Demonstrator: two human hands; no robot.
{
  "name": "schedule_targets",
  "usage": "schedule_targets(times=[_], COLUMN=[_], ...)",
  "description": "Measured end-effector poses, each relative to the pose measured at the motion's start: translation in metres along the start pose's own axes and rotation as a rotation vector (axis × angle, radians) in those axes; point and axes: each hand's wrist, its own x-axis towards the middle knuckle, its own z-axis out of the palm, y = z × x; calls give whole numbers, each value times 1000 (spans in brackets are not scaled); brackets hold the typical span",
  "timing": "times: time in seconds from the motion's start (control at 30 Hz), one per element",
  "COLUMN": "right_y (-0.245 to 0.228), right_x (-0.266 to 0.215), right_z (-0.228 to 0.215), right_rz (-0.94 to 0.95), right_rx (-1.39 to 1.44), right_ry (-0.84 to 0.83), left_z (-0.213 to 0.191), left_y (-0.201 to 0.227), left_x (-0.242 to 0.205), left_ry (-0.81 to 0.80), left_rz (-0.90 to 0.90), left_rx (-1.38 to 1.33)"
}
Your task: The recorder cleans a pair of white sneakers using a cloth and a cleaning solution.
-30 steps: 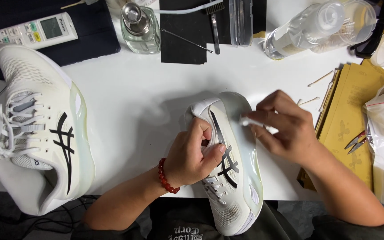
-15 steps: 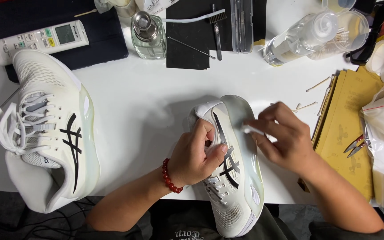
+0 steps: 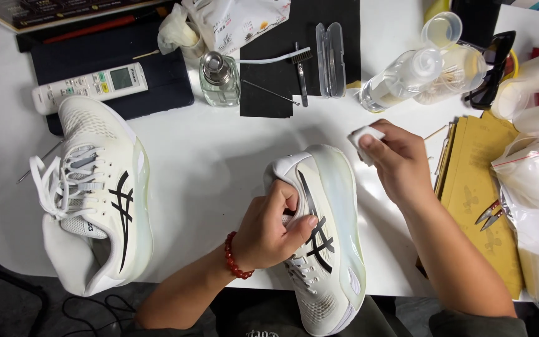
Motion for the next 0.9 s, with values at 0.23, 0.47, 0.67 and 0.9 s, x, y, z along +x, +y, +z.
schedule_targets(times=[0.23, 0.47, 0.67, 0.9], right_y=[-50, -79, -98, -106], right_x=[-79, -119, -126, -125], right_z=[16, 32, 41, 41], right_rz=[-422, -919, -1066, -1104], right_rx=[-49, -395, -525, -558], right_ry=[52, -20, 38, 66], left_z=[-20, -24, -1, 22], left_y=[38, 103, 129, 129], left_x=[10, 4, -5, -17], left_ry=[-1, -19, 0, 110], left_rz=[99, 466, 611, 714], left_rx=[56, 378, 628, 730])
